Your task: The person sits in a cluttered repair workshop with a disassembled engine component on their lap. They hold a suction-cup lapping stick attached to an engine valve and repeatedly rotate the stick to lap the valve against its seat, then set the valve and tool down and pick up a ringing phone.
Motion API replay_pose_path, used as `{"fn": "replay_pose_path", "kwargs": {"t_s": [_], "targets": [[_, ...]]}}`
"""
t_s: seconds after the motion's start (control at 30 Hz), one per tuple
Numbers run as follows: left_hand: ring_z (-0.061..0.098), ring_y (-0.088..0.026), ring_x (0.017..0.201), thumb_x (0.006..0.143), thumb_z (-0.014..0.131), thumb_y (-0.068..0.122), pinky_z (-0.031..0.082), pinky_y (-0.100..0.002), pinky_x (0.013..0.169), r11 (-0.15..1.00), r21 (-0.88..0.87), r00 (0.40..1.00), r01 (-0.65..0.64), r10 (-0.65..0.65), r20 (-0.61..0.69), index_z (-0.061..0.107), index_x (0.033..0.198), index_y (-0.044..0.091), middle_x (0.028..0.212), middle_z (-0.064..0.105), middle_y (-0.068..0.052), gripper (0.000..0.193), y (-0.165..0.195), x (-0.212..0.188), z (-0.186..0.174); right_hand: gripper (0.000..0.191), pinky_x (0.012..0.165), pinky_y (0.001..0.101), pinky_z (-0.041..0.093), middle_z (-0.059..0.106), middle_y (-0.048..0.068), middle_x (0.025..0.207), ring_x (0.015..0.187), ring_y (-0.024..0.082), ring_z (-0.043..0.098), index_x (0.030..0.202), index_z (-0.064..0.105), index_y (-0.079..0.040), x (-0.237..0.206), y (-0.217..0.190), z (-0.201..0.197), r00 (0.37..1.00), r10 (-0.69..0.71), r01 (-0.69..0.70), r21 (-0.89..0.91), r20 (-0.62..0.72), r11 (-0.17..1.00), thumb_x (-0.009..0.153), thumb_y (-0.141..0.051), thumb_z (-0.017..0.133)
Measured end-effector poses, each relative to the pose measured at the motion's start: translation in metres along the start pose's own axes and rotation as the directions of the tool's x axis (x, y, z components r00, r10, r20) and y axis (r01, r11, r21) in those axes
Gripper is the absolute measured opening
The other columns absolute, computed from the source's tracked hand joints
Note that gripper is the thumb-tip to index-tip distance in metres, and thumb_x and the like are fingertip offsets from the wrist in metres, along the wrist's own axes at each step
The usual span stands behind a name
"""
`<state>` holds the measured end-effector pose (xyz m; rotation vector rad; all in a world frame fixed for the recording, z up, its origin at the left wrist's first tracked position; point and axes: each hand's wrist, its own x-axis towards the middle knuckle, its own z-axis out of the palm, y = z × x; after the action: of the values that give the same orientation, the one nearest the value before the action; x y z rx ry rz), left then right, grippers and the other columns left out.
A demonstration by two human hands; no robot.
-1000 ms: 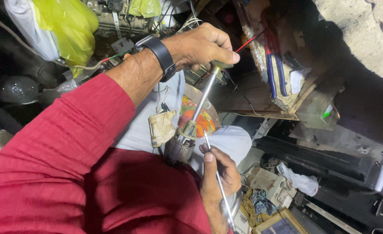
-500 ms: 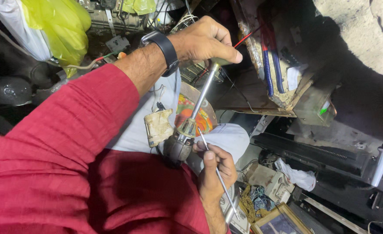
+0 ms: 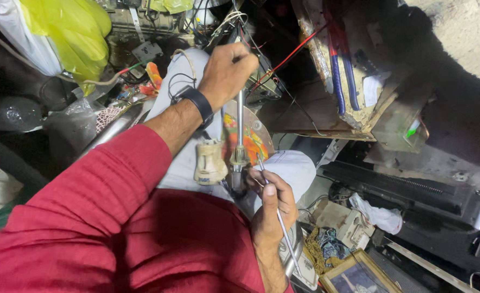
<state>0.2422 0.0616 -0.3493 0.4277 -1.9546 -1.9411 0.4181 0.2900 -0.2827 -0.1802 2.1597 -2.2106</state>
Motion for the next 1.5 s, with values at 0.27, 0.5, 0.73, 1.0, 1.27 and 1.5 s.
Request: {"fn": "replay_pose_path", "kwargs": {"t_s": [0.27, 0.5, 0.73, 1.0, 1.27, 1.5], "targets": [[0.058, -0.009, 0.061, 0.080, 0.074, 0.019, 0.051, -0.027, 0.052, 0.900, -0.320, 0.954, 0.295, -0.257, 0.157, 0.072, 0.080, 0.004, 0.069, 0.063, 0.002, 0.015, -0.011, -0.015, 0.002, 0.038, 0.099, 0.0482, 0.059, 0.072, 0.026, 0.109, 0.101, 0.032, 0.074, 0.123, 0.060, 0.009, 0.015, 0.006, -0.009, 0.985, -0.022, 0.028, 0.029, -0.173, 0.999, 0.108, -0.026, 0.055], [0.069, -0.012, 0.059, 0.085, 0.078, 0.036, 0.050, -0.026, 0.045, 0.860, -0.257, 0.838, 0.440, -0.291, 0.461, 0.071, 0.087, 0.008, 0.071, 0.063, 0.001, 0.029, 0.006, -0.010, 0.041, 0.035, 0.094, 0.0423, 0.059, 0.074, 0.025, 0.106, 0.096, 0.028, 0.073, 0.124, 0.060, 0.005, 0.017, 0.006, -0.023, 0.984, 0.064, -0.058, 0.041, -0.164, 0.997, 0.102, -0.023, 0.061], [0.073, -0.013, 0.066, 0.100, 0.059, 0.046, 0.056, -0.025, 0.049, 0.958, -0.006, 0.785, 0.286, -0.230, 0.575, 0.063, 0.095, 0.007, 0.076, 0.060, 0.001, 0.040, 0.002, 0.003, 0.038, 0.020, 0.089, 0.0317, 0.062, 0.078, 0.018, 0.102, 0.094, 0.020, 0.076, 0.112, 0.069, 0.006, -0.017, 0.006, -0.025, 0.950, 0.126, -0.190, -0.207, -0.287, 0.960, 0.094, -0.001, 0.071], [0.076, -0.017, 0.065, 0.094, 0.065, 0.045, 0.061, -0.026, 0.048, 0.942, -0.027, 0.814, 0.333, -0.273, 0.512, 0.061, 0.096, 0.006, 0.085, 0.063, 0.001, 0.040, 0.012, -0.001, 0.024, 0.019, 0.083, 0.0291, 0.058, 0.079, 0.016, 0.101, 0.092, 0.018, 0.075, 0.113, 0.070, 0.006, -0.017, 0.022, -0.018, 0.971, -0.001, -0.087, -0.353, -0.241, 0.932, 0.098, -0.005, 0.069], [0.073, -0.012, 0.064, 0.082, 0.083, 0.050, 0.063, -0.026, 0.048, 0.958, -0.159, 0.911, 0.237, -0.163, 0.378, 0.073, 0.085, 0.005, 0.076, 0.071, -0.004, 0.047, 0.014, -0.011, 0.027, 0.022, 0.090, 0.0311, 0.060, 0.078, 0.017, 0.101, 0.092, 0.018, 0.076, 0.114, 0.070, 0.005, -0.014, 0.028, -0.016, 0.950, 0.030, -0.116, -0.260, -0.311, 0.959, 0.102, -0.012, 0.065], [0.076, -0.012, 0.062, 0.094, 0.068, 0.044, 0.064, -0.025, 0.051, 0.892, -0.170, 0.878, 0.419, -0.350, 0.326, 0.076, 0.088, 0.004, 0.077, 0.073, -0.003, 0.042, 0.017, -0.017, 0.031, 0.014, 0.090, 0.0305, 0.058, 0.076, 0.020, 0.114, 0.099, 0.018, 0.072, 0.104, 0.068, 0.005, -0.012, 0.031, -0.015, 0.959, -0.111, -0.008, -0.421, -0.259, 0.907, 0.093, 0.000, 0.076]]}}
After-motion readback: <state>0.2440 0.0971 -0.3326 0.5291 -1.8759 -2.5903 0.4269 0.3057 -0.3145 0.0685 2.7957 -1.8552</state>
